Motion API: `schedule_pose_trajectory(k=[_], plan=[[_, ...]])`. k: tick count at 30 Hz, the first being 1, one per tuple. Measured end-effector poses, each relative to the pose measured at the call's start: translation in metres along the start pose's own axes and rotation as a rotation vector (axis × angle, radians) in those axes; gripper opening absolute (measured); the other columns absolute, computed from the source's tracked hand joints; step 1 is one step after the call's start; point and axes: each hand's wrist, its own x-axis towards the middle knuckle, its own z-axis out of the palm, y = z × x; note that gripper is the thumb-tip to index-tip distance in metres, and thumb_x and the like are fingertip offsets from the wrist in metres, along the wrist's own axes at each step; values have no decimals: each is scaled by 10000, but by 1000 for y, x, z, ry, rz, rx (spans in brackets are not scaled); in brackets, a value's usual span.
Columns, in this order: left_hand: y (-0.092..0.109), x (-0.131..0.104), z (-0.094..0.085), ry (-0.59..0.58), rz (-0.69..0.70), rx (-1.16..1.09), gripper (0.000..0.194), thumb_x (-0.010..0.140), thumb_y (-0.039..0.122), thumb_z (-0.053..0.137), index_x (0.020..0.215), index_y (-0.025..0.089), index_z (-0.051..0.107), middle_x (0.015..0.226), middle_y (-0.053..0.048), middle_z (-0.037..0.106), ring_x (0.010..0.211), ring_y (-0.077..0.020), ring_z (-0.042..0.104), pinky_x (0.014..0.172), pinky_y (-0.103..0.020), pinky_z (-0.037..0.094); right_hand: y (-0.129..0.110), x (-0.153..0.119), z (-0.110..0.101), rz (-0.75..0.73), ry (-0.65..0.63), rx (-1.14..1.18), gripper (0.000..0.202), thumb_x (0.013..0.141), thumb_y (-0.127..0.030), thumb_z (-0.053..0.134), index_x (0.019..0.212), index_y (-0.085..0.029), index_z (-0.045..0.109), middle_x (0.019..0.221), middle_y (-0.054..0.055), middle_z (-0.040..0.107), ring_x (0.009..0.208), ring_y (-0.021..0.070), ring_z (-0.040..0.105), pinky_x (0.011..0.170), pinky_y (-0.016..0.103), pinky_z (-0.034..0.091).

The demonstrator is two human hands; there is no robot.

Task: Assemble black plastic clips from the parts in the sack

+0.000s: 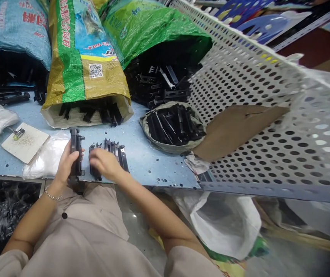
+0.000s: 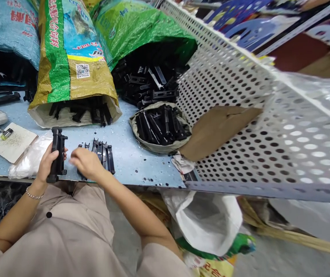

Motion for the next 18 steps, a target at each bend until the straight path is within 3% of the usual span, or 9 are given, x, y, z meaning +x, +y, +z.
schedule_pose_trajectory(k=[2, 4, 7, 9, 11, 12, 14, 16, 18], plan=[[3, 3, -1, 5, -3, -20, 522, 860, 409, 617, 1301, 153, 504, 1022, -80, 629, 828, -138, 604, 740, -238, 510, -12, -18, 9, -217, 2, -187, 474, 1039, -516, 327, 893, -139, 573, 794, 68, 593, 715, 175, 499, 629, 301, 334], [3, 5, -4, -16, -34, 1, 509, 865, 419, 599, 1289, 151, 515, 949, -71, 648, 791, -146, 613, 702, -241, 510, -17, -30, 16, -333, 1, -292, 445, 1047, -453, 350, 807, -141, 559, 730, 59, 559, 668, 172, 455, 604, 311, 304], [-10, 12, -15, 31, -48, 148, 514, 902, 446, 540, 1328, 161, 514, 1035, -95, 677, 953, -209, 653, 839, -320, 534, -2, -27, 14, -306, -112, -267, 456, 1058, -425, 323, 771, -154, 550, 716, 43, 546, 649, 155, 449, 608, 300, 308], [-31, 19, -24, 107, 26, 328, 501, 923, 416, 509, 1360, 173, 521, 1276, -111, 616, 1224, -249, 566, 1075, -391, 432, 24, -8, 2, -86, -158, -258, 412, 1057, -413, 340, 861, -155, 593, 797, 47, 581, 727, 152, 501, 660, 279, 346], [-58, 27, -28, 135, 85, 505, 524, 929, 354, 489, 1419, 169, 487, 1470, -102, 475, 1415, -253, 381, 1214, -410, 243, 57, 22, -11, 314, -46, -339, 328, 1044, -377, 391, 1016, -140, 617, 965, 81, 603, 907, 176, 539, 793, 277, 389], [-72, 30, -28, 127, 85, 566, 548, 932, 325, 472, 1454, 160, 451, 1517, -103, 418, 1450, -249, 324, 1233, -417, 191, 74, 39, -17, 425, 15, -377, 331, 1046, -352, 386, 1139, -109, 592, 1090, 127, 580, 1016, 208, 528, 869, 311, 392], [-95, 35, -25, 105, 97, 660, 572, 932, 264, 437, 1490, 141, 402, 1557, -115, 351, 1471, -244, 283, 1241, -438, 162, 106, 71, -25, 581, 77, -417, 443, 1022, -378, 442, 1304, -40, 492, 1239, 226, 495, 1109, 280, 507, 900, 391, 407], [-107, 37, -20, 93, 157, 739, 565, 919, 208, 413, 1478, 124, 420, 1572, -131, 315, 1475, -247, 274, 1238, -454, 172, 129, 94, -30, 686, 49, -404, 422, 994, -357, 514, 1233, -10, 516, 1178, 245, 533, 1079, 287, 545, 896, 405, 421], [-107, 36, -19, 91, 213, 792, 548, 903, 184, 416, 1445, 110, 464, 1571, -149, 309, 1475, -255, 272, 1234, -462, 185, 138, 102, -37, 752, 10, -364, 326, 989, -315, 522, 1133, -24, 553, 1088, 221, 595, 1018, 261, 588, 890, 385, 435]])
